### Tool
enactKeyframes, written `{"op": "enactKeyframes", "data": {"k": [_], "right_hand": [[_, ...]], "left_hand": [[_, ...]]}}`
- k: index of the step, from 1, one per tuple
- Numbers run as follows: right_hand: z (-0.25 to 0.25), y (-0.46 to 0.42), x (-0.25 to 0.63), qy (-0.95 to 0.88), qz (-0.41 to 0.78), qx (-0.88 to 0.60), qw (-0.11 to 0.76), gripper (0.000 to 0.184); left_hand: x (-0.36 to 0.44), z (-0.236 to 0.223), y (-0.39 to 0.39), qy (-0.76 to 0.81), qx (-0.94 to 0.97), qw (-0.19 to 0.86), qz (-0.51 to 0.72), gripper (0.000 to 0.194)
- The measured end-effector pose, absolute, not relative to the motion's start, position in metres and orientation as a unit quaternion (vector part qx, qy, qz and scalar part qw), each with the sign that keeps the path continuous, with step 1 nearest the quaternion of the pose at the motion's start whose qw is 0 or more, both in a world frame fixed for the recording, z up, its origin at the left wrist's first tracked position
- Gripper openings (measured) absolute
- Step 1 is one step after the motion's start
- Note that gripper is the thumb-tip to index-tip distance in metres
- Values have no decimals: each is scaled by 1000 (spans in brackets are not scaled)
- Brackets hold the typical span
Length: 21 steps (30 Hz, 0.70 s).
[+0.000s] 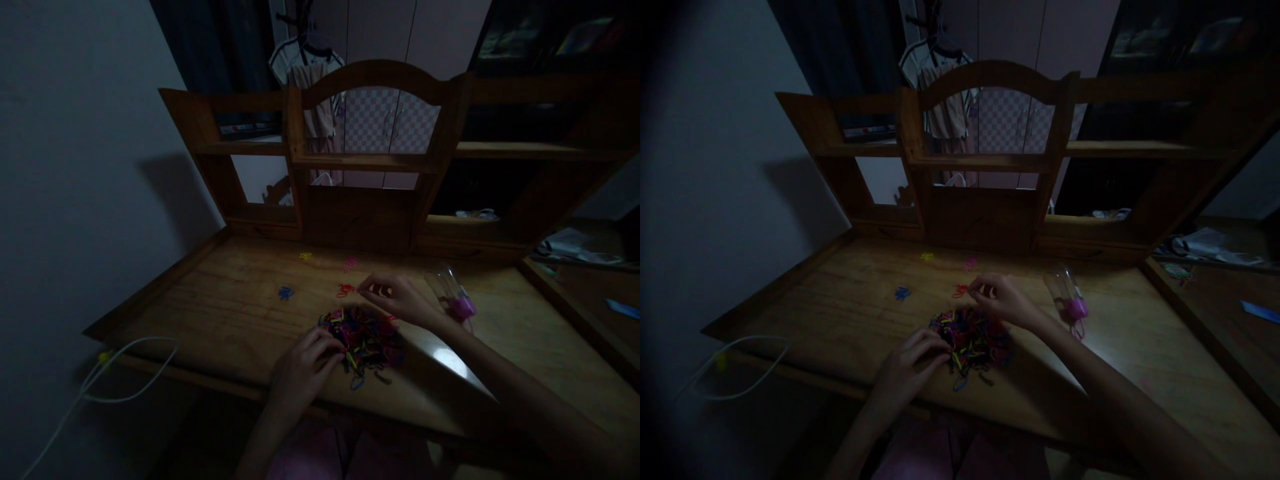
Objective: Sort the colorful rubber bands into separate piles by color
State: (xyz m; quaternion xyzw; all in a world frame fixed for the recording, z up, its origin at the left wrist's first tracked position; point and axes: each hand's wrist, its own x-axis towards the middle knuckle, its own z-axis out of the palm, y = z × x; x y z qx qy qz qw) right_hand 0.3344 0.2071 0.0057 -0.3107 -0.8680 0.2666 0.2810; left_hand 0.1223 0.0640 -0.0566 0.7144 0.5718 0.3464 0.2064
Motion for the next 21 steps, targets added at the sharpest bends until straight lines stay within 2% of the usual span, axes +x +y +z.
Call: {"op": "enactKeyframes", "data": {"k": [6, 15, 21], "right_hand": [[-22, 196, 352, -856, 313, -312, 266, 18], [-24, 194, 355, -887, 293, -282, 220, 13], [-31, 195, 355, -878, 319, -274, 229, 9]], "left_hand": [[123, -61, 65, 588, 710, 174, 346, 10], [124, -58, 63, 595, 699, 173, 357, 7], [125, -57, 62, 601, 692, 178, 358, 5]]}}
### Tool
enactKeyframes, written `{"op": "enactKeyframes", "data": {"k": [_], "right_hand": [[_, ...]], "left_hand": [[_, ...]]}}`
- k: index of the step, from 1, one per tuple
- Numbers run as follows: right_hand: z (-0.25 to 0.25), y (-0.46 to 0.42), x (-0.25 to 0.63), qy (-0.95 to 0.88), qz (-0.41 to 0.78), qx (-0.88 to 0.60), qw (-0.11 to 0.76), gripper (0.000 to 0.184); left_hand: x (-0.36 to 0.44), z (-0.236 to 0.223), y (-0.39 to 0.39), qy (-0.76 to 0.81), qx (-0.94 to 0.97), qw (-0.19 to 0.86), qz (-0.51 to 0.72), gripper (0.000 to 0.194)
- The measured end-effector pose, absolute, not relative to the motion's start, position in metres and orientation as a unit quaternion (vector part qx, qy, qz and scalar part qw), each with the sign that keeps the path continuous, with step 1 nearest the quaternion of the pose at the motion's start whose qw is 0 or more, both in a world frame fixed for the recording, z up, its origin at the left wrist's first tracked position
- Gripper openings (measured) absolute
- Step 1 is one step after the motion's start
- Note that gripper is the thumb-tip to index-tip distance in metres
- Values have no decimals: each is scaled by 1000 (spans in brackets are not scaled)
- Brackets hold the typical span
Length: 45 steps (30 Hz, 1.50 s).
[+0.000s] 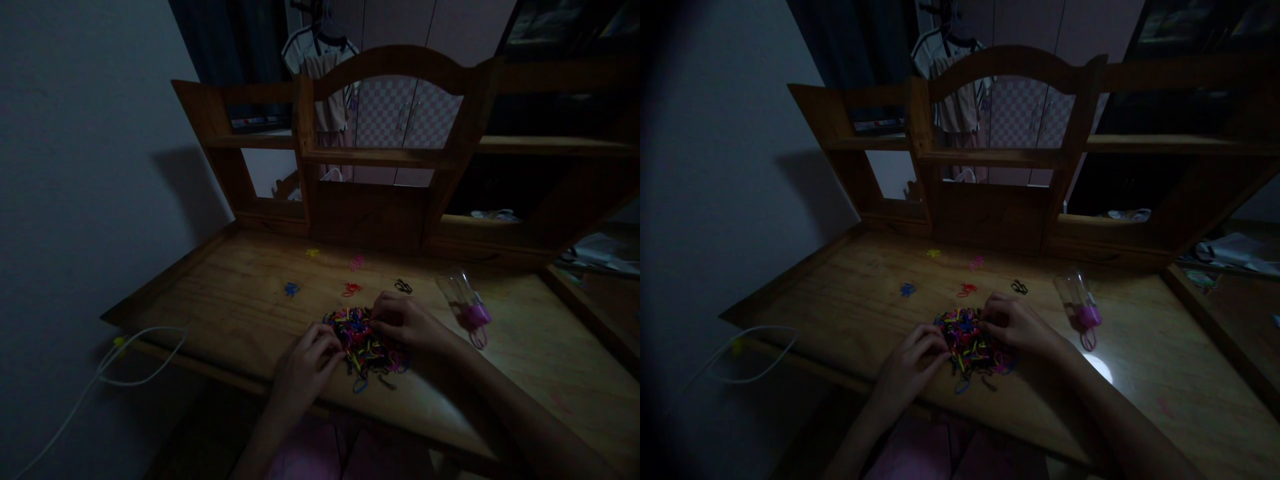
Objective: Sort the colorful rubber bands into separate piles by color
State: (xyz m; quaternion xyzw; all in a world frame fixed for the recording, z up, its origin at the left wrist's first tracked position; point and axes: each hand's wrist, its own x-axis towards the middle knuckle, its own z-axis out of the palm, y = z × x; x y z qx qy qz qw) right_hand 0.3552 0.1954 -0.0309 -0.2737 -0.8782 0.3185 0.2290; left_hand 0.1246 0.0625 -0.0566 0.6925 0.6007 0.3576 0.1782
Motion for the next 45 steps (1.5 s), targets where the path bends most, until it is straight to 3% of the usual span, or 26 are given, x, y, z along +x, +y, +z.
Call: {"op": "enactKeyframes", "data": {"k": [18, 24, 32, 38, 45], "right_hand": [[-21, 195, 350, -834, 399, -259, 281, 18], [-15, 173, 332, -828, 420, -219, 300, 16], [-16, 152, 321, -820, 429, -231, 300, 15], [-15, 159, 322, -695, 532, -326, 358, 23], [-21, 176, 328, -589, 622, -341, 387, 27]], "left_hand": [[125, -57, 64, 590, 691, 188, 373, 2], [124, -58, 64, 581, 666, 205, 421, 29], [125, -54, 62, 586, 671, 196, 410, 26], [126, -55, 62, 588, 666, 194, 417, 21], [127, -55, 61, 592, 668, 199, 405, 20]]}}
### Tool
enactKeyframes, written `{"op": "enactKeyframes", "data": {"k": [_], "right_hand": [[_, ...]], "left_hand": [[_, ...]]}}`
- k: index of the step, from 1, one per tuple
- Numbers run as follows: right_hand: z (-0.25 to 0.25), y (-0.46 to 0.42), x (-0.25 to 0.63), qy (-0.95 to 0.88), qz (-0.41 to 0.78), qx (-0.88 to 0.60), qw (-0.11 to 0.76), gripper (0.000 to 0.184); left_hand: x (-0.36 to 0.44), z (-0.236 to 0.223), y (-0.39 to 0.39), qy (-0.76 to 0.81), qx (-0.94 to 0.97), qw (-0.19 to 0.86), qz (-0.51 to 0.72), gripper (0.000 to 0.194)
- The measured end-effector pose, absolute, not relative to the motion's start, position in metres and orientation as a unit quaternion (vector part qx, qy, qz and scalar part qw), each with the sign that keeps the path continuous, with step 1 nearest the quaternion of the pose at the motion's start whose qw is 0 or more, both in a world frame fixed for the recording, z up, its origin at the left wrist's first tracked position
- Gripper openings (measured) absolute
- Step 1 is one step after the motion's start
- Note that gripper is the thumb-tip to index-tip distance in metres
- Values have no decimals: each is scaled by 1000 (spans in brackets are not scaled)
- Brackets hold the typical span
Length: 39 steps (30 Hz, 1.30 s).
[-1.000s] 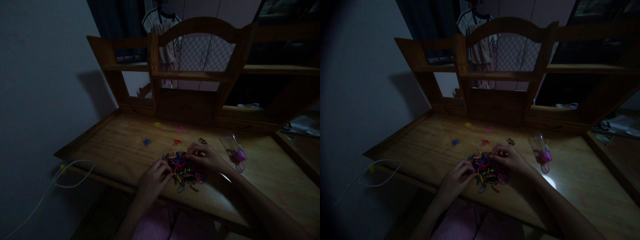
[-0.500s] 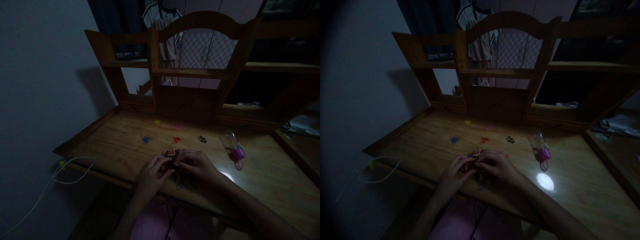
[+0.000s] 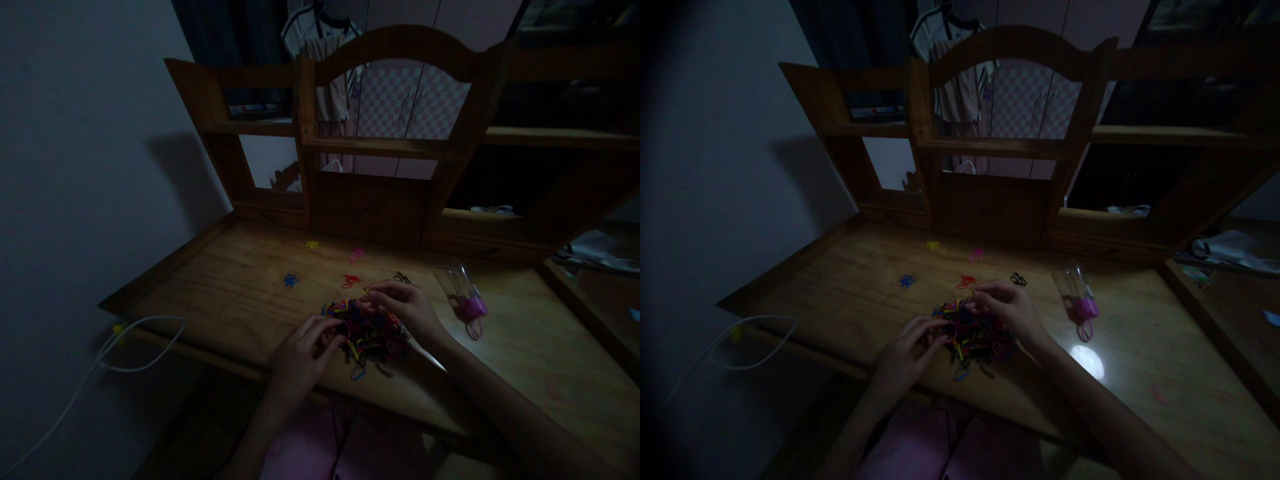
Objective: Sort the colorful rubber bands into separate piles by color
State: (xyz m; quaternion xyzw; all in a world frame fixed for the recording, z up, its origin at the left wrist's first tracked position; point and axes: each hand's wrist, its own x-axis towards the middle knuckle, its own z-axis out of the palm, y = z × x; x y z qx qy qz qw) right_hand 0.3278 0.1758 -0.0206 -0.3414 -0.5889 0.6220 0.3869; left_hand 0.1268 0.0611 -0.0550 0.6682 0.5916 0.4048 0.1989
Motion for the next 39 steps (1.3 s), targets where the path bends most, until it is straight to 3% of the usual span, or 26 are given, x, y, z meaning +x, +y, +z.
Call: {"op": "enactKeyframes", "data": {"k": [7, 13, 17, 20, 26, 36, 39], "right_hand": [[-24, 180, 330, -600, 599, -361, 388, 24], [-2, 247, 294, -729, 465, -347, 364, 27], [5, 307, 238, -835, 284, -373, 288, 21], [-1, 335, 197, -844, 255, -377, 283, 11], [-20, 350, 155, -843, 230, -400, 275, 10], [19, 325, 223, -818, 190, -405, 362, 23], [23, 280, 272, -829, 194, -360, 381, 23]], "left_hand": [[127, -53, 60, 593, 667, 198, 405, 21], [126, -54, 61, 593, 661, 197, 415, 21], [126, -56, 61, 591, 663, 206, 411, 21], [125, -57, 60, 595, 665, 203, 403, 21], [125, -58, 60, 594, 671, 199, 396, 21], [125, -57, 60, 597, 669, 199, 396, 22], [126, -56, 60, 607, 665, 191, 391, 11]]}}
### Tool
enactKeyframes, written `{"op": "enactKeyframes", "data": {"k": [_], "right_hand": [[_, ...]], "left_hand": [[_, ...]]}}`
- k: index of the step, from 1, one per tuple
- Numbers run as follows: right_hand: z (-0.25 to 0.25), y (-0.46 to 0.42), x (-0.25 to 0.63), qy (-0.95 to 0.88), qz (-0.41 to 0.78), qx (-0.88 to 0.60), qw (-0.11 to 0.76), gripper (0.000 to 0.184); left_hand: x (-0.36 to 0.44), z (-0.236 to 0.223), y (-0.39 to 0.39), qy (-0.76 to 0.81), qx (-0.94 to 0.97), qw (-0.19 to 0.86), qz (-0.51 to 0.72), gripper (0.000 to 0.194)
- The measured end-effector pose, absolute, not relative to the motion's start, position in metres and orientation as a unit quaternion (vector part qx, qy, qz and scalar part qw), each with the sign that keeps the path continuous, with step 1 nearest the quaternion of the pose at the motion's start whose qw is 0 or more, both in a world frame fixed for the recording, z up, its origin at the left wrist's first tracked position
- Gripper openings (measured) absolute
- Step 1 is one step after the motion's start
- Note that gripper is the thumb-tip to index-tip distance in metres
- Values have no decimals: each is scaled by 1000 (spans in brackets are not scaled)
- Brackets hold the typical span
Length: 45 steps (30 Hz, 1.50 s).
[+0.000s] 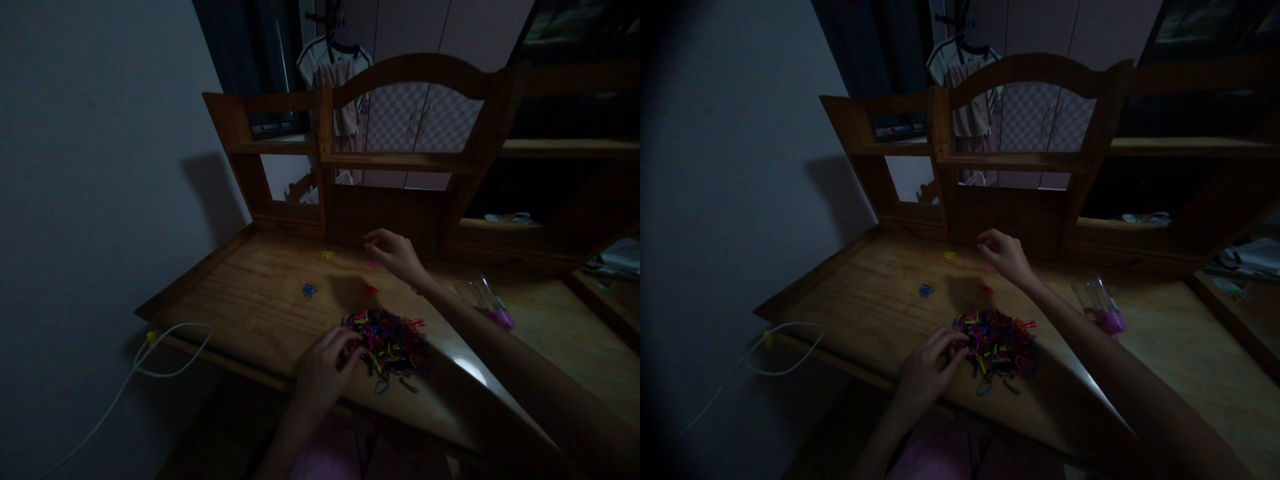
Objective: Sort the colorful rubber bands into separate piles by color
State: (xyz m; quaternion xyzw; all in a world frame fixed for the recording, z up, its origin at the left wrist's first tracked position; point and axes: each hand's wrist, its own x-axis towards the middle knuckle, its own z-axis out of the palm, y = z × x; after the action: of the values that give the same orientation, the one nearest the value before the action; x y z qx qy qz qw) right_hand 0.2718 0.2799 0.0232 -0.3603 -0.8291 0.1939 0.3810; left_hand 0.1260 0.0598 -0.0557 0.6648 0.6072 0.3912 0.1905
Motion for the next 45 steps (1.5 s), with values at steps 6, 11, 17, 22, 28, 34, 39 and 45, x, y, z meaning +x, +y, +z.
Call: {"op": "enactKeyframes", "data": {"k": [6, 11, 17, 22, 28, 34, 39, 45], "right_hand": [[-8, 195, 340, -868, 213, -294, 339, 20], [-17, 178, 336, -894, 217, -246, 305, 20], [-18, 163, 323, -922, 218, -190, 256, 31], [-16, 156, 323, -926, 210, -197, 245, 36], [-2, 171, 339, -900, 238, -242, 274, 24], [-3, 195, 364, -869, 261, -304, 290, 16], [-7, 203, 372, -853, 284, -329, 288, 20], [5, 206, 385, -866, 346, -333, 141, 20]], "left_hand": [[126, -54, 61, 613, 674, 179, 371, 10], [123, -57, 62, 616, 704, 107, 337, 35], [121, -63, 62, 620, 716, 69, 315, 41], [122, -64, 62, 613, 726, 60, 305, 43], [124, -62, 62, 616, 724, 61, 305, 43], [121, -60, 59, 585, 712, 74, 381, 38], [116, -62, 53, 572, 647, 97, 495, 4], [117, -62, 55, 586, 653, 116, 465, 12]]}}
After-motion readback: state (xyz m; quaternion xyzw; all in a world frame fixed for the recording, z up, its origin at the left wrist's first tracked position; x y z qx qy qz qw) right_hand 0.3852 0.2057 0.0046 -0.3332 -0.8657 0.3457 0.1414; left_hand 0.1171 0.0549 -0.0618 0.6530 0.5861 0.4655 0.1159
